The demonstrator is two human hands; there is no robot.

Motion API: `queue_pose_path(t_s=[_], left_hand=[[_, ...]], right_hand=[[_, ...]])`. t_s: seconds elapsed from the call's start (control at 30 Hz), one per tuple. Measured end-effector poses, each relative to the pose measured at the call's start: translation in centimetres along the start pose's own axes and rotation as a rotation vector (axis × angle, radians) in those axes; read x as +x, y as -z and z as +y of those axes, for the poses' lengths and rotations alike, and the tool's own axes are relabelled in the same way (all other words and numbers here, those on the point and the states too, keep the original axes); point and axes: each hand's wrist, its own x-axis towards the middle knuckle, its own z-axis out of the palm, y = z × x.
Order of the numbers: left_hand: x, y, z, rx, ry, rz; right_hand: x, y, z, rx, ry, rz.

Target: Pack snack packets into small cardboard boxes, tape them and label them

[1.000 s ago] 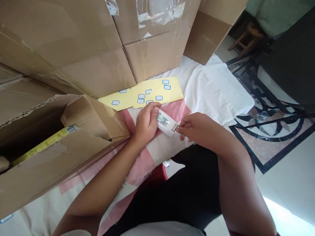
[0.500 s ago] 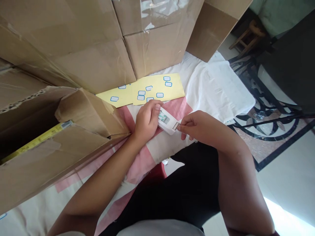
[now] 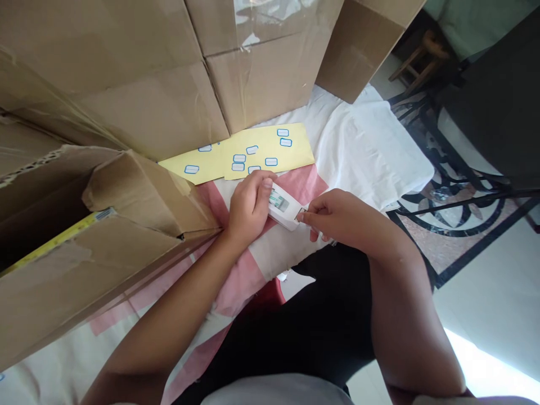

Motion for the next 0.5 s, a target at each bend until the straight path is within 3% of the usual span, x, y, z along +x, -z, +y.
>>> queue_pose_path(t_s=[0.5], left_hand=[[0.08,-0.08,0.05,0.006,0.003,0.011]], right_hand=[[0.13,0.53,0.25,0.035,0.002,0.018]])
